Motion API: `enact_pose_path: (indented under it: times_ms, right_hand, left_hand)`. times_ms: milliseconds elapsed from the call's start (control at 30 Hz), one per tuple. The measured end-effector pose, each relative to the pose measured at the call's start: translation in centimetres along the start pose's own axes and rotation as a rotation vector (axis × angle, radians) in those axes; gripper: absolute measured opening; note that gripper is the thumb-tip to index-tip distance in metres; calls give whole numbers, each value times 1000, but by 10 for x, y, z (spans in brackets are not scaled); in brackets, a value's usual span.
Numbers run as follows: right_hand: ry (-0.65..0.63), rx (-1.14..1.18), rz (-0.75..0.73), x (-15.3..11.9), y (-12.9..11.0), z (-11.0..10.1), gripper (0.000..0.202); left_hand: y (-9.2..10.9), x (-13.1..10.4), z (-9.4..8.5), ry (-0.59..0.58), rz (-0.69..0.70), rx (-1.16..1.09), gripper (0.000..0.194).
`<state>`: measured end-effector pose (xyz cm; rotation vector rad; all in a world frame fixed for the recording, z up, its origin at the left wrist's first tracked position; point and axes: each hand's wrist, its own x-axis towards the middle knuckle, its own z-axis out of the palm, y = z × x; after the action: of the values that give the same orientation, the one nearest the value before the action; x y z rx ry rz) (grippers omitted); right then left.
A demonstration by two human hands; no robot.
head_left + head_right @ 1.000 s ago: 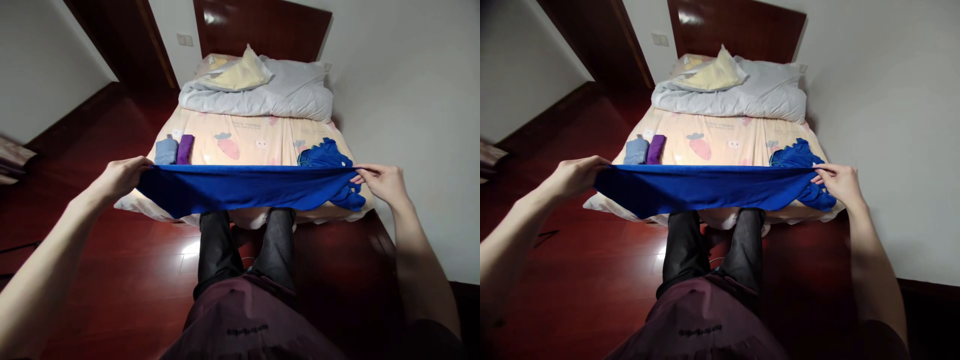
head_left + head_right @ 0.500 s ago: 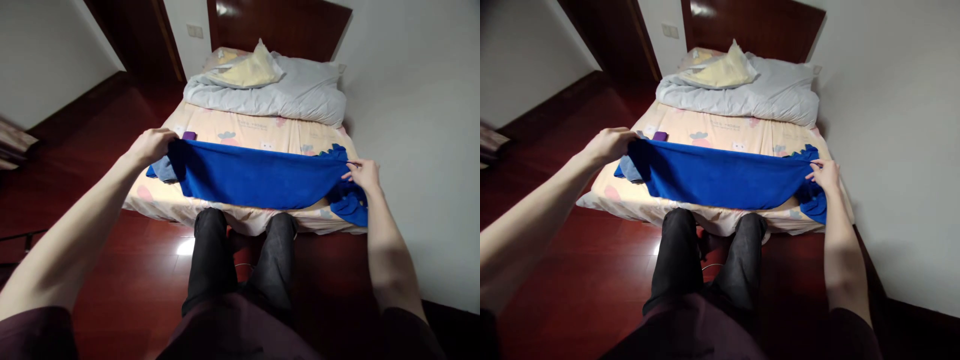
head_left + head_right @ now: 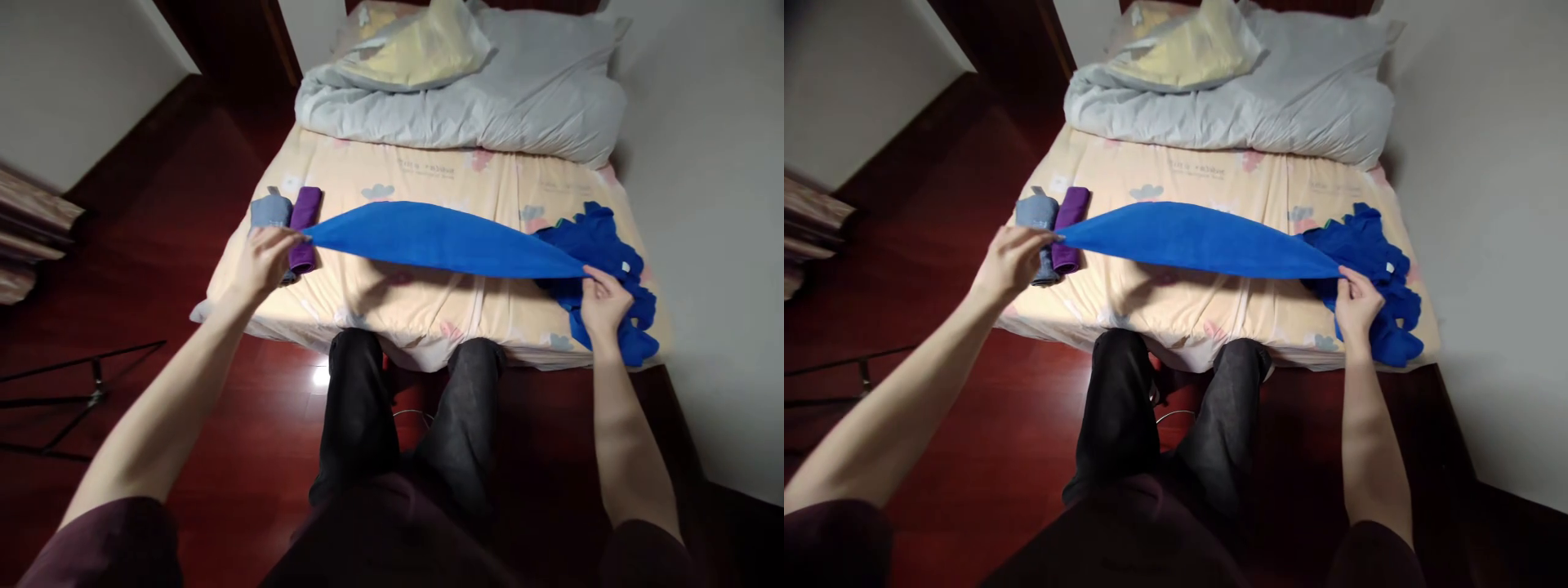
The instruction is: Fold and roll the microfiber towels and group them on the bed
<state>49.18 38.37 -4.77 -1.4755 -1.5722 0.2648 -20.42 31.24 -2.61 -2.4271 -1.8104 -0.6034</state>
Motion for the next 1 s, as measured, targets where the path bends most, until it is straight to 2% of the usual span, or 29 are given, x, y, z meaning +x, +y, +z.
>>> enact_pose_path:
  times_ms: [67,200,300,400,567,767,867,1000]
  right_hand:
    - [-104,-109,-2,-19,20,16,35]
    - [-423,-310,49,-52,63,37,30]
    - [-555,-386,112,-72,90,44,29]
    - [-577,-446,106,-86,102,44,27]
    - [-566,-552,68,-95,97,39,28]
    - [-604,-680,46,-108,82,29,30]
    - [-676,-760,82,-107,72,25,29]
    - [-821,-890,188,-88,50,22,22]
  left_hand:
    - [-3,-18,34,-102,-20,17,39]
    - [-5,-51,91,-299,-73,9,44]
    - [-10,-70,119,-439,-70,-16,45]
    - [-18,-82,134,-485,-87,-34,45]
    - [-27,-91,136,-441,-181,-74,46]
    - [-21,-99,119,-522,-165,-17,46]
    - [-17,-100,112,-571,-140,38,45]
    - [-16,-95,106,-649,-136,98,44]
